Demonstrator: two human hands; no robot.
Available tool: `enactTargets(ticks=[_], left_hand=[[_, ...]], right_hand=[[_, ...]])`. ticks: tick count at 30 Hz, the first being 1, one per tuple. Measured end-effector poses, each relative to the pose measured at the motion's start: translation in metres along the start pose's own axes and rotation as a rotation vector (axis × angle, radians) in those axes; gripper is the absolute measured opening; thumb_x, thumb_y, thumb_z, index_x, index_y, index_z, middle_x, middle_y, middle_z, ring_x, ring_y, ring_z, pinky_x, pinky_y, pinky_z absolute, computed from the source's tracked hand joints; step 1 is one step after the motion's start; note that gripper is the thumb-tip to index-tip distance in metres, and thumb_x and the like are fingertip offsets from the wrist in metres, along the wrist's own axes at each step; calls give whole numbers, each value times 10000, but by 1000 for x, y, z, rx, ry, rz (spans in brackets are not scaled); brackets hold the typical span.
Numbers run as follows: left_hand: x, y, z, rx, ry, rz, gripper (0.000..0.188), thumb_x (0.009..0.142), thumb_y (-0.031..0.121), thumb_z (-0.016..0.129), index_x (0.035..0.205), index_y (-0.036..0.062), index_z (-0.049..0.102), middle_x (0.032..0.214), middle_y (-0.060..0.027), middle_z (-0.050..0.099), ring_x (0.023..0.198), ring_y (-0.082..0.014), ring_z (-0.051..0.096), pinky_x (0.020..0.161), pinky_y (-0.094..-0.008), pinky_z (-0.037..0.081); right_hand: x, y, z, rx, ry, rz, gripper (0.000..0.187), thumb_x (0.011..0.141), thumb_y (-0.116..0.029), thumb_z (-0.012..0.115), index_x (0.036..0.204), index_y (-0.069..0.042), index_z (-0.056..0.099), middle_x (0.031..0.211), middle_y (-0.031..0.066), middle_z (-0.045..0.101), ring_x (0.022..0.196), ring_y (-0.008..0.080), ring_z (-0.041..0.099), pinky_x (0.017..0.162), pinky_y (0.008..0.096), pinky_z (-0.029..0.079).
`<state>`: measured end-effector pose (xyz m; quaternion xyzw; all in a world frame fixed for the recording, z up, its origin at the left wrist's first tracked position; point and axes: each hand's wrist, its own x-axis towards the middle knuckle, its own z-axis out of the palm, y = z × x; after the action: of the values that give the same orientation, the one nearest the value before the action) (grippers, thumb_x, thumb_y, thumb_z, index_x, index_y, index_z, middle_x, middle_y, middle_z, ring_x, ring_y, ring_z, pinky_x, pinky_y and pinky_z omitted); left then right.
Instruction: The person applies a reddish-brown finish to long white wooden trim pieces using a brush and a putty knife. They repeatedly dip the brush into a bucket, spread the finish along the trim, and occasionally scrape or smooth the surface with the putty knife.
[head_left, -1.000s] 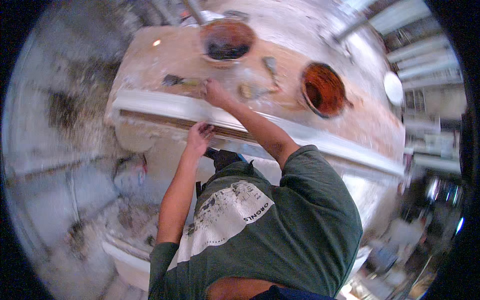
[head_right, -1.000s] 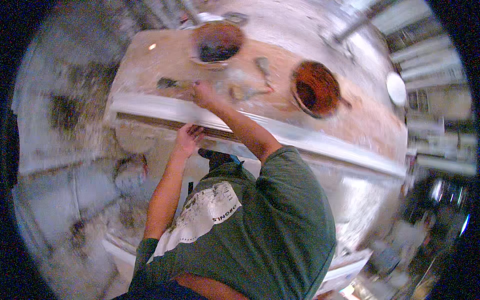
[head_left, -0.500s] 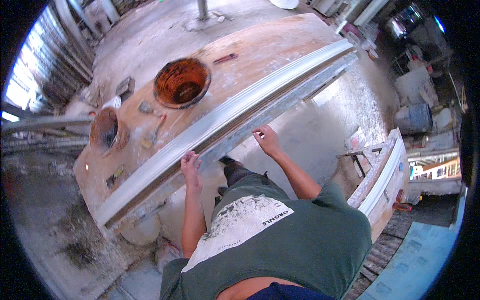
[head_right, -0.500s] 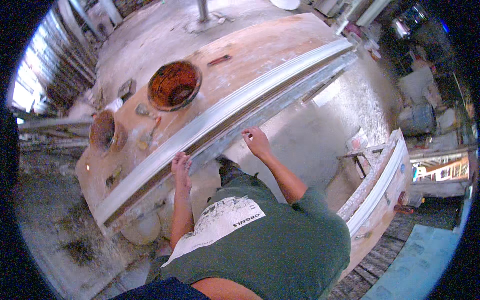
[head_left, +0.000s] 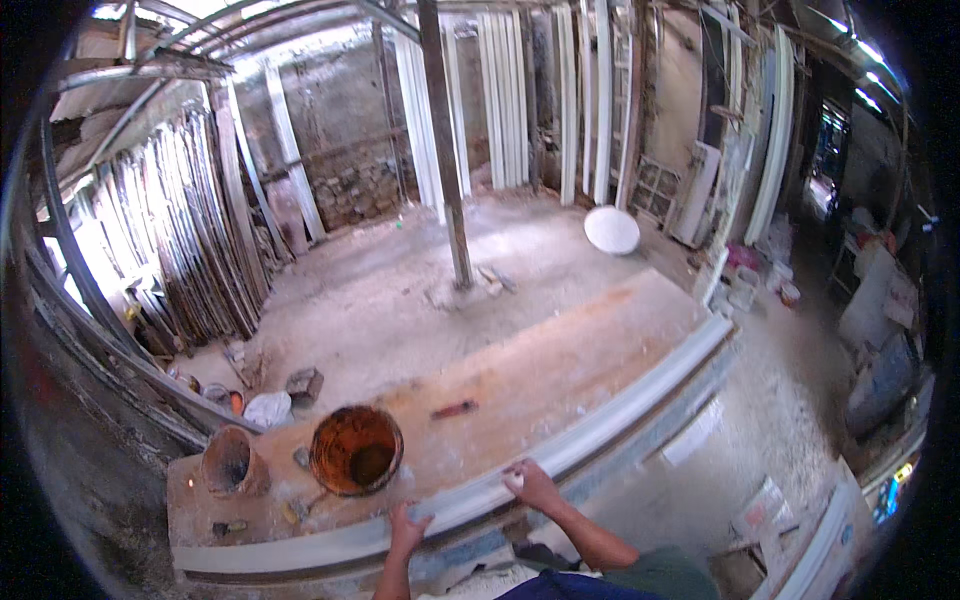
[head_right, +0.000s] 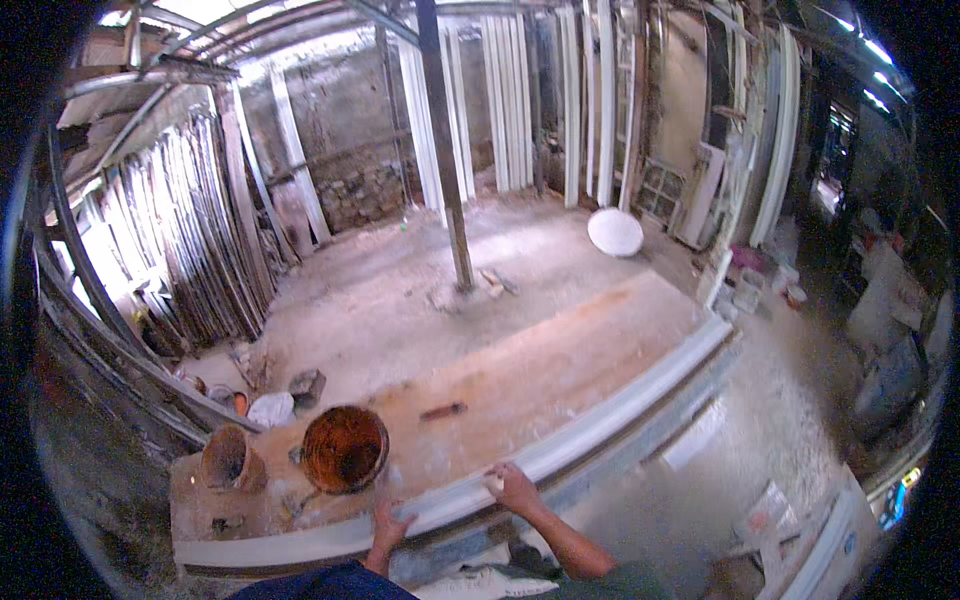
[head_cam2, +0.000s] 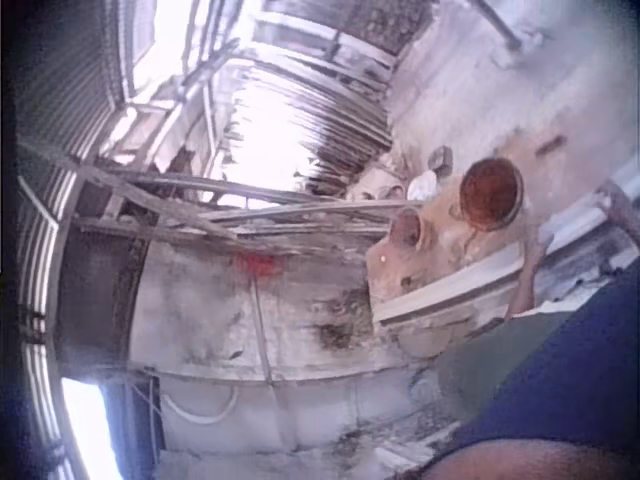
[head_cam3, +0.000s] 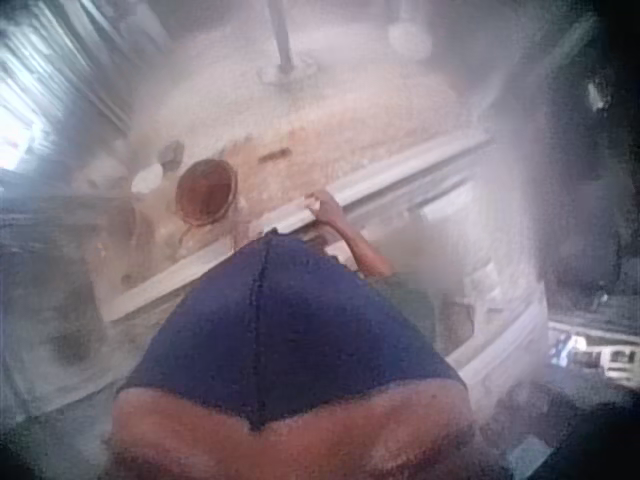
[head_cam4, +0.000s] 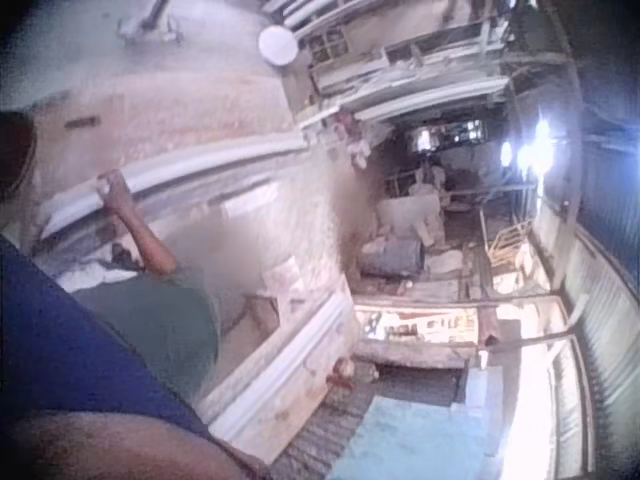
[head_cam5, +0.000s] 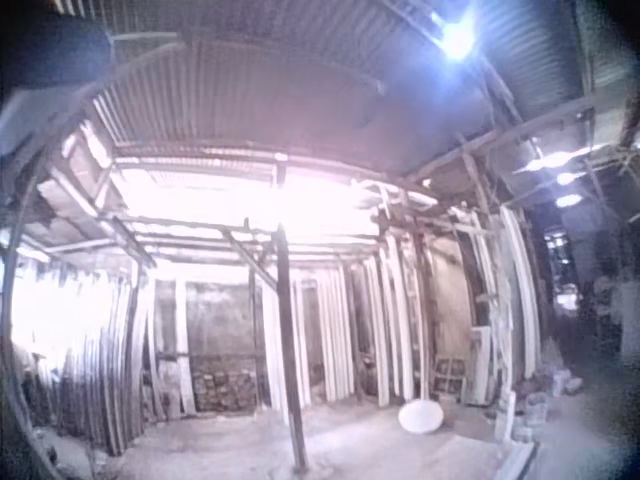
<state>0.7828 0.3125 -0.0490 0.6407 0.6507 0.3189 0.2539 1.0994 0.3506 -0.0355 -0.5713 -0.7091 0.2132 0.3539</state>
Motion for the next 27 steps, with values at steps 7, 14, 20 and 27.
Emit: enactTargets(ticks=[7,14,20,27], left_hand=[[3,-20,57,339,-87,21,843,548,547,791,1212,98,530,1221,-209,469,1201,-383,353,1036,-513,221],[-5,25,54,265,-270,-188,1110,555,326,838,1444,147,198,1425,-213,221,1342,-413,137,1098,-526,139],[21,54,43,366,-240,-78,955,515,480,809,1306,106,427,1306,-211,362,1252,-410,244,1060,-528,160],[-9,42,60,557,-37,33,818,506,551,802,1187,170,554,1133,-144,448,1118,-361,330,983,-512,225]], right_hand=[[47,15,-26,-243,-465,-150,559,730,-484,694,1144,-124,584,1161,155,568,1116,325,509,940,403,424],[28,1,-18,-319,-594,-161,695,676,-415,689,1272,-124,479,1294,185,465,1171,361,459,1001,471,344],[48,20,3,-547,-667,-154,840,623,-604,716,1329,-242,438,1235,166,536,1171,355,491,1003,524,343],[88,17,-22,-309,-935,-219,701,661,-541,707,1239,-179,544,1008,155,645,960,342,609,863,448,470]])
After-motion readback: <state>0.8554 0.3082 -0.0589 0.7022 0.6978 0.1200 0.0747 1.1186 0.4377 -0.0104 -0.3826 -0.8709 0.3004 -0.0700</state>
